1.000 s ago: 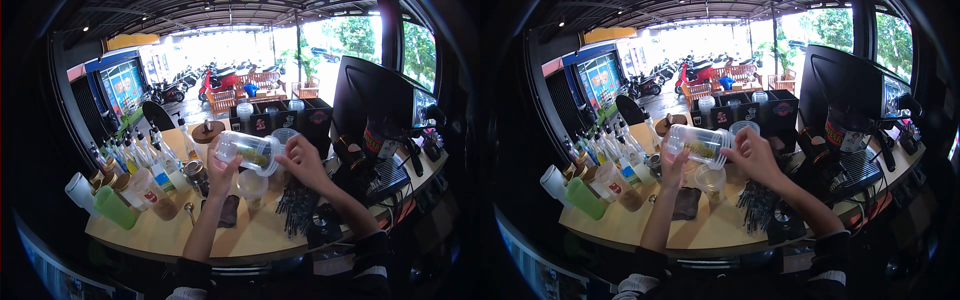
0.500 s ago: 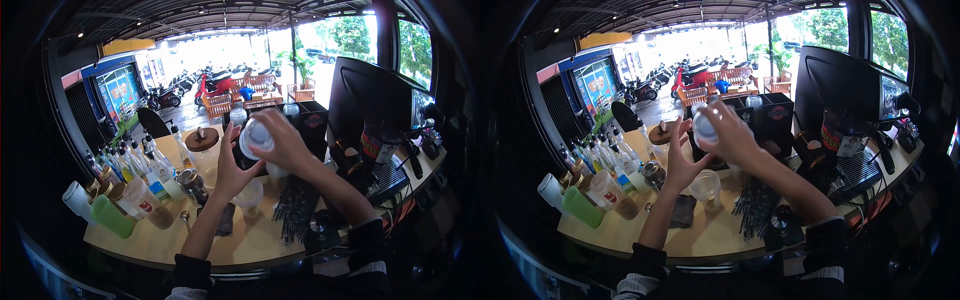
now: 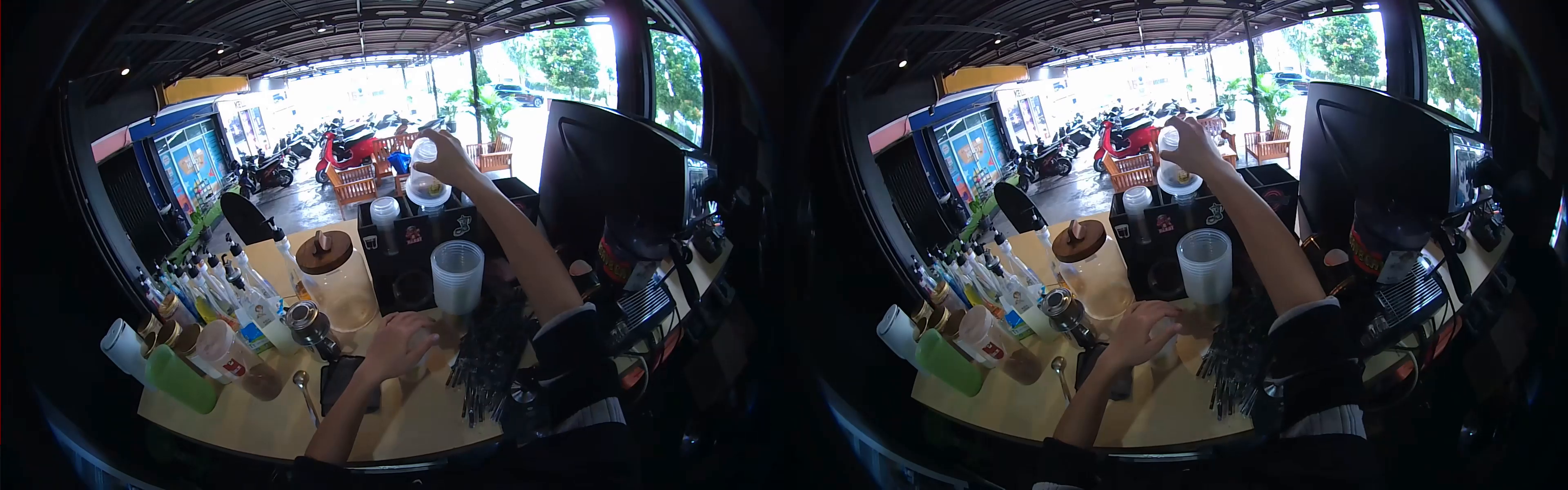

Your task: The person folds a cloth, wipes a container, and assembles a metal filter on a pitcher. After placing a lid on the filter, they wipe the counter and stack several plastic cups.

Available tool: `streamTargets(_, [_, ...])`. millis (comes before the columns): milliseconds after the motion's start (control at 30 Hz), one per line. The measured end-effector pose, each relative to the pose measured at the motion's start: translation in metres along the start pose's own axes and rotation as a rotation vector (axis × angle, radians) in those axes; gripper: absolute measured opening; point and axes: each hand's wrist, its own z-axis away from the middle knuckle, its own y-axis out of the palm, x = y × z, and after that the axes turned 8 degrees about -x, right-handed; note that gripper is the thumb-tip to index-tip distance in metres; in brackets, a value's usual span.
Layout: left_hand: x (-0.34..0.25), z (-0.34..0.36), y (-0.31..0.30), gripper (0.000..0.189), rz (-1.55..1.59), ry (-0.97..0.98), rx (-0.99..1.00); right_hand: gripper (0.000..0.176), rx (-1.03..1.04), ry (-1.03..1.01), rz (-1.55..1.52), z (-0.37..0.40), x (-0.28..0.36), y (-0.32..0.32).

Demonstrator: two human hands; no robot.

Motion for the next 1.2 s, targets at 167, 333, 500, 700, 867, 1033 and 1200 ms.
streamTargets(167, [-0.001, -0.001, -0.001, 0.035, 0.010, -0.045, 0.031, 0.060, 0.161, 0.062, 0.004, -0.002, -0.019, 0.017])
streamTargets(333, [-0.004, -0.002, -0.002, 0.030, -0.003, -0.049, 0.003, 0.059, 0.293, 0.157, 0.012, 0.011, -0.035, 0.033])
streamTargets(500, [-0.005, -0.002, -0.002, 0.029, 0.004, -0.056, 0.002, 0.057, 0.359, 0.133, 0.053, 0.026, -0.034, 0.043])
streamTargets(700, [-0.004, -0.002, -0.002, 0.030, 0.015, -0.056, 0.004, 0.056, 0.396, 0.123, 0.096, 0.038, -0.038, 0.051])
streamTargets(867, [-0.006, -0.002, -0.003, 0.029, 0.004, -0.058, 0.001, 0.059, 0.478, 0.141, 0.117, 0.049, -0.042, 0.054])
streamTargets(1033, [-0.002, -0.002, -0.001, 0.029, 0.014, -0.049, -0.004, 0.062, 0.479, 0.184, 0.100, 0.055, -0.036, 0.051])
streamTargets(1200, [-0.003, -0.001, -0.003, 0.026, 0.044, -0.037, 0.005, 0.059, 0.454, 0.210, 0.102, 0.060, -0.033, 0.051])
